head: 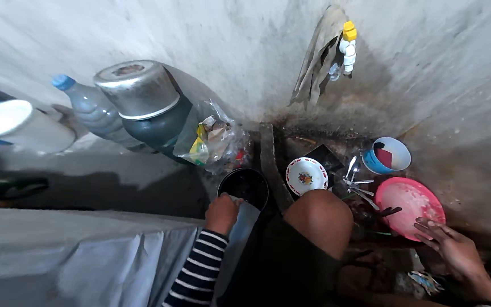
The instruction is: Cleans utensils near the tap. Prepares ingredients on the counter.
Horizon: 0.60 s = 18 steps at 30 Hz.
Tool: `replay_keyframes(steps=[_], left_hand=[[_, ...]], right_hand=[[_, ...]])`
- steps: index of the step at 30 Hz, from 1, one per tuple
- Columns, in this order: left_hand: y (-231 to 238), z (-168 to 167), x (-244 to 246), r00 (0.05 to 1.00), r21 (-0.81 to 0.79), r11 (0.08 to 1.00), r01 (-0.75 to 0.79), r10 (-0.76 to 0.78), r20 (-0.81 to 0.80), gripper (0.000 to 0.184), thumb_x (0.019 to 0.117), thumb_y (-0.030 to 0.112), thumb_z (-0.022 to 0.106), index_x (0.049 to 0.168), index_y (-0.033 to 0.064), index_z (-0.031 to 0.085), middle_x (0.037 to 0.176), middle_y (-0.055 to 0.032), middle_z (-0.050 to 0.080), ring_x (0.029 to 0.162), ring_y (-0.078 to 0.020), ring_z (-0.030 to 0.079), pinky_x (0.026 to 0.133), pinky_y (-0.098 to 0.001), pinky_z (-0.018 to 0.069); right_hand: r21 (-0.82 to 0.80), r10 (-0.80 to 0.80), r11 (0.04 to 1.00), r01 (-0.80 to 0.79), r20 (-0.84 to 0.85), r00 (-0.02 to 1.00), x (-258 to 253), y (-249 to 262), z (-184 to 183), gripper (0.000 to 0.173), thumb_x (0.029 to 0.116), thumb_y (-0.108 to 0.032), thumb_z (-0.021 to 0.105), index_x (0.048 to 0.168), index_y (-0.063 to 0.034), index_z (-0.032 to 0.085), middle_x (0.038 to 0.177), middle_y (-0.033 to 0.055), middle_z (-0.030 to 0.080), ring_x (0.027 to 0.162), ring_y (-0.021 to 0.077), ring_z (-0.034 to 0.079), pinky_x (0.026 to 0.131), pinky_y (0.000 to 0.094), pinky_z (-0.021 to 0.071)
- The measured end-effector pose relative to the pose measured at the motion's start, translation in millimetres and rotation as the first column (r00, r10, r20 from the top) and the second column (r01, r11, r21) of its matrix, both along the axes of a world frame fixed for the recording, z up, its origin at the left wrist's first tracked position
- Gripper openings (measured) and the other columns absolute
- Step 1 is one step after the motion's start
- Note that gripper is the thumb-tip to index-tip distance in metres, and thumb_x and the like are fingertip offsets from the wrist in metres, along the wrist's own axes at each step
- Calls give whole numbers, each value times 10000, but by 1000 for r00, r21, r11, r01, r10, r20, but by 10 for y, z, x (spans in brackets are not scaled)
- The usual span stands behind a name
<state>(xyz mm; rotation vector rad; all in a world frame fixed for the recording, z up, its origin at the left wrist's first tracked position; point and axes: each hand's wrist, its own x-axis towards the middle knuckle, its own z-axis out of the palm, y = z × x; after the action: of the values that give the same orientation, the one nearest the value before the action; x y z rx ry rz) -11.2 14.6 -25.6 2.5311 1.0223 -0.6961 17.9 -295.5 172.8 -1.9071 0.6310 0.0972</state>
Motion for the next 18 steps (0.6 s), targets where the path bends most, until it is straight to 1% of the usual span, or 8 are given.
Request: replay_keyframes(steps=[2, 3, 5, 6, 7, 10, 13, 18], left_hand=[[5, 123, 147, 998, -21, 999, 40, -41, -37, 648, 1020, 532, 553, 1274, -61, 609, 1268, -285, 636, 1213, -437, 621, 986, -619, 503], [9, 189, 219, 997, -41, 998, 57, -59, -46, 627, 1027, 513, 554, 1264, -65, 614, 1280, -285, 629, 1227, -435, 611, 1002, -617, 491], [42, 280, 362, 993, -62, 993, 104, -108, -55, 588, 1036, 482, 550, 1233, -66, 634, 1276, -286, 632, 1233, -433, 608, 1020, -616, 480], [65, 289, 434, 990, -68, 990, 123, -127, -63, 578, 1038, 474, 550, 1218, -66, 645, 1270, -288, 635, 1232, -435, 608, 1026, -621, 478], [90, 276, 507, 988, -72, 988, 134, -139, -73, 564, 1038, 466, 551, 1200, -64, 657, 1259, -287, 642, 1223, -438, 612, 1023, -629, 476], [165, 178, 751, 978, -54, 981, 187, -191, -80, 525, 1032, 448, 564, 1149, -49, 686, 1203, -278, 670, 1169, -438, 639, 988, -643, 483], [205, 109, 1042, 948, 8, 953, 304, -302, -103, 495, 1013, 432, 592, 1162, -28, 699, 1224, -266, 671, 1187, -438, 630, 997, -657, 478], [185, 471, 1429, 842, -28, 891, 453, -438, -314, 554, 999, 432, 635, 1245, -64, 645, 1276, -288, 637, 1246, -433, 594, 1044, -645, 435]], right_hand=[[-43, -173, 985, 168, -186, 967, 96, 335, 310, 358, 1088, 69, 302, 1388, 248, 378, 1480, 376, 416, 1276, 247, 539, 1046, 220, 387], [-19, -90, 996, 89, -103, 991, 93, -47, -43, 351, 1090, 51, 322, 1359, 265, 391, 1432, 410, 436, 1229, 272, 568, 1020, 243, 419], [23, 313, 945, -325, 211, 926, 235, -1652, -1514, 371, 1104, -75, 377, 1291, 233, 469, 1295, 396, 557, 1107, 273, 673, 895, 305, 554], [54, 386, 910, -411, 252, 887, 388, -2330, -2167, 393, 1104, -168, 407, 1302, 152, 524, 1300, 305, 623, 1093, 235, 715, 854, 318, 613], [102, 290, 945, -310, 176, 941, 482, -2632, -2526, 374, 1098, -219, 446, 1293, 68, 586, 1288, 204, 675, 1063, 210, 733, 835, 352, 632], [105, 75, 992, -72, -23, 997, 595, -2643, -2674, 337, 1093, -249, 473, 1264, -11, 640, 1255, 101, 703, 1051, 194, 729, 866, 384, 621], [107, 100, 990, -97, -23, 995, 590, -2602, -2683, 336, 1094, -231, 476, 1271, 3, 641, 1277, 124, 696, 1086, 217, 721, 897, 407, 616], [92, 108, 990, -109, 12, 994, 570, -2562, -2634, 309, 1088, -218, 500, 1235, -7, 672, 1260, 123, 703, 1068, 214, 727, 865, 397, 626]])
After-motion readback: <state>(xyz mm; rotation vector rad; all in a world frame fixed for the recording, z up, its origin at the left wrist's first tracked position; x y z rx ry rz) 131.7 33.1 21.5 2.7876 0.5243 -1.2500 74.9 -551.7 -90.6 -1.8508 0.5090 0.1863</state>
